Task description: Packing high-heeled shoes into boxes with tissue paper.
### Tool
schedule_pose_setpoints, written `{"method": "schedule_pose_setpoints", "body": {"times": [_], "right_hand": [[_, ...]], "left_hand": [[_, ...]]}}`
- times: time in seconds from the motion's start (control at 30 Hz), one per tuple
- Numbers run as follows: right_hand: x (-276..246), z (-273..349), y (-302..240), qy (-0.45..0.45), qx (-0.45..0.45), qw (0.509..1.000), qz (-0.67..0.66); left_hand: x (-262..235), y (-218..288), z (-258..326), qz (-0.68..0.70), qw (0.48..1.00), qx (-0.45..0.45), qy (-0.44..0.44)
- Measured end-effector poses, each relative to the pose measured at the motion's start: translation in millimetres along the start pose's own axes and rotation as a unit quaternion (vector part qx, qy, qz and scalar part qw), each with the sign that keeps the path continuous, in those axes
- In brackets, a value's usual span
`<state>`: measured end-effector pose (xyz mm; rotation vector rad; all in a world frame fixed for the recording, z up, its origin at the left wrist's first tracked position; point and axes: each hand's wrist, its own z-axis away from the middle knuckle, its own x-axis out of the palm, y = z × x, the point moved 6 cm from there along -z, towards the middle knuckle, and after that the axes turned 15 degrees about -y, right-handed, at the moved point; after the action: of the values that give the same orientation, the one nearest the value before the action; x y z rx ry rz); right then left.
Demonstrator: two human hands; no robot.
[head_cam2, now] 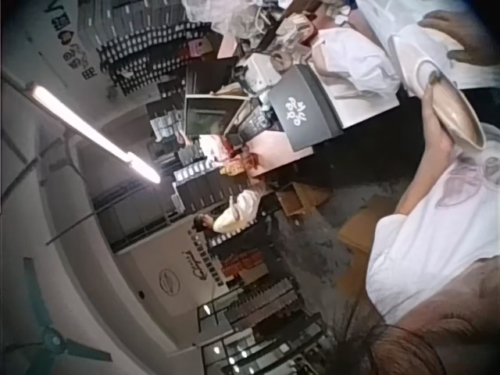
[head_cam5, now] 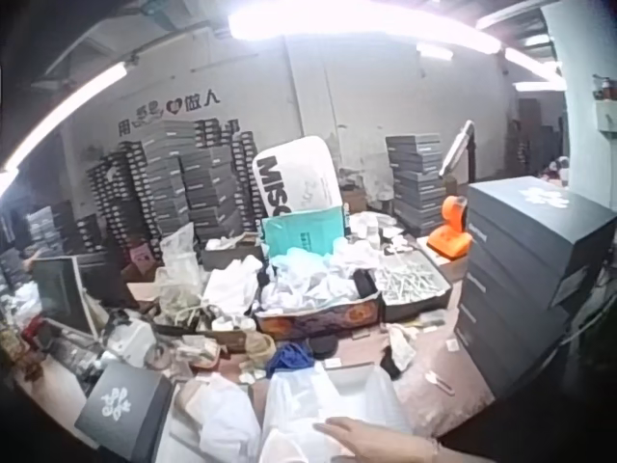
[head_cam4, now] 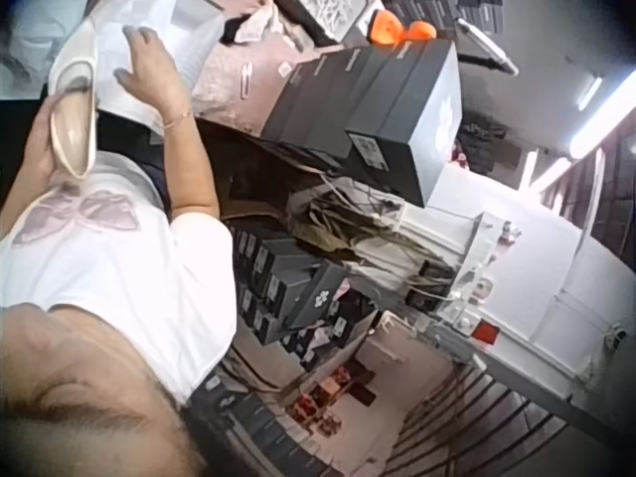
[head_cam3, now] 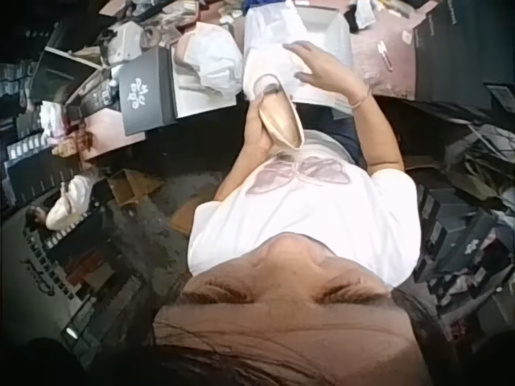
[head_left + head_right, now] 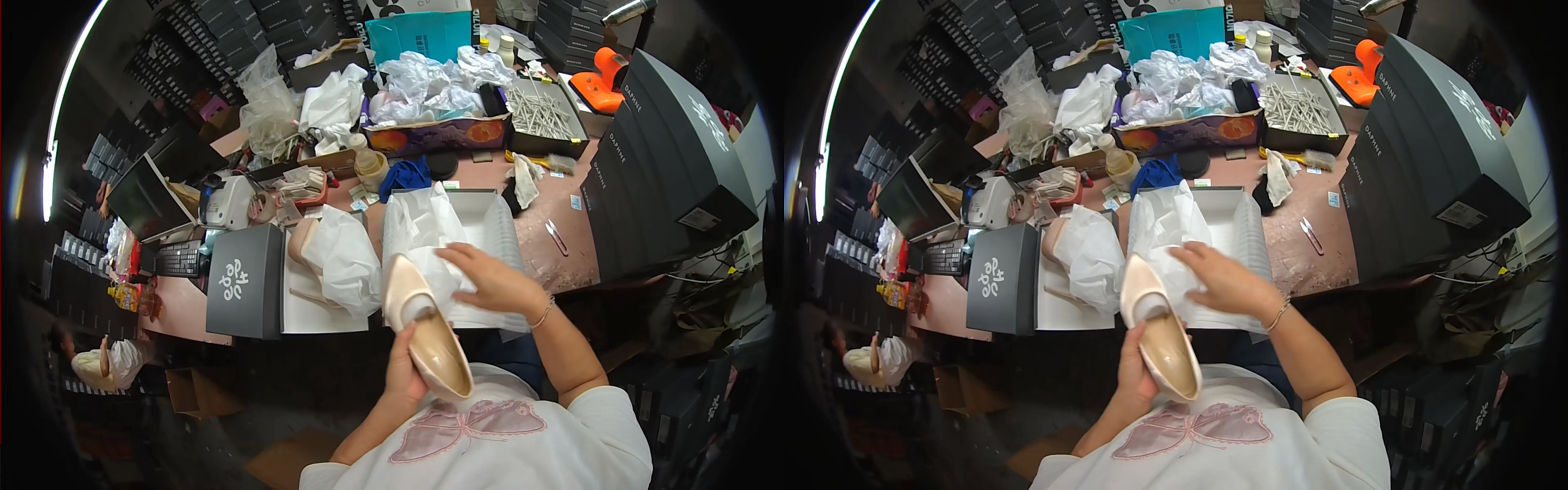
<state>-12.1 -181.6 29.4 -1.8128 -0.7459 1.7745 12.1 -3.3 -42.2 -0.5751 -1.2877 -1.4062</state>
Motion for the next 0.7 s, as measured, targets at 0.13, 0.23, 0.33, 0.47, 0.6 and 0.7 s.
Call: {"method": "schedule_pose_setpoints", "body": {"times": [0.13, 0.23, 0.33, 0.47, 0.6, 0.7], "right_hand": [[69, 7, 84, -0.239, 0.194, 0.934, 0.180], [117, -14, 115, -0.134, 0.167, 0.948, 0.235], [117, -22, 113, -0.144, 0.204, 0.933, 0.258], [27, 22, 23, -0.113, 0.153, 0.976, 0.104], [-7, 31, -42, 0.014, -0.037, 0.991, -0.124], [26, 15, -51, 0.042, -0.082, 0.994, 0.056]], "left_hand": [[-1, 18, -7, 0.007, 0.999, 0.033, -0.001], [5, 22, -11, 0.013, 0.999, 0.026, -0.021], [5, 22, -11, 0.005, 0.999, 0.029, -0.025], [-2, 26, -11, 0.041, 0.998, 0.042, -0.024], [8, 17, -17, 0.009, 0.999, 0.053, 0.003], [20, 9, -12, -0.023, 0.999, 0.038, -0.017]]}}
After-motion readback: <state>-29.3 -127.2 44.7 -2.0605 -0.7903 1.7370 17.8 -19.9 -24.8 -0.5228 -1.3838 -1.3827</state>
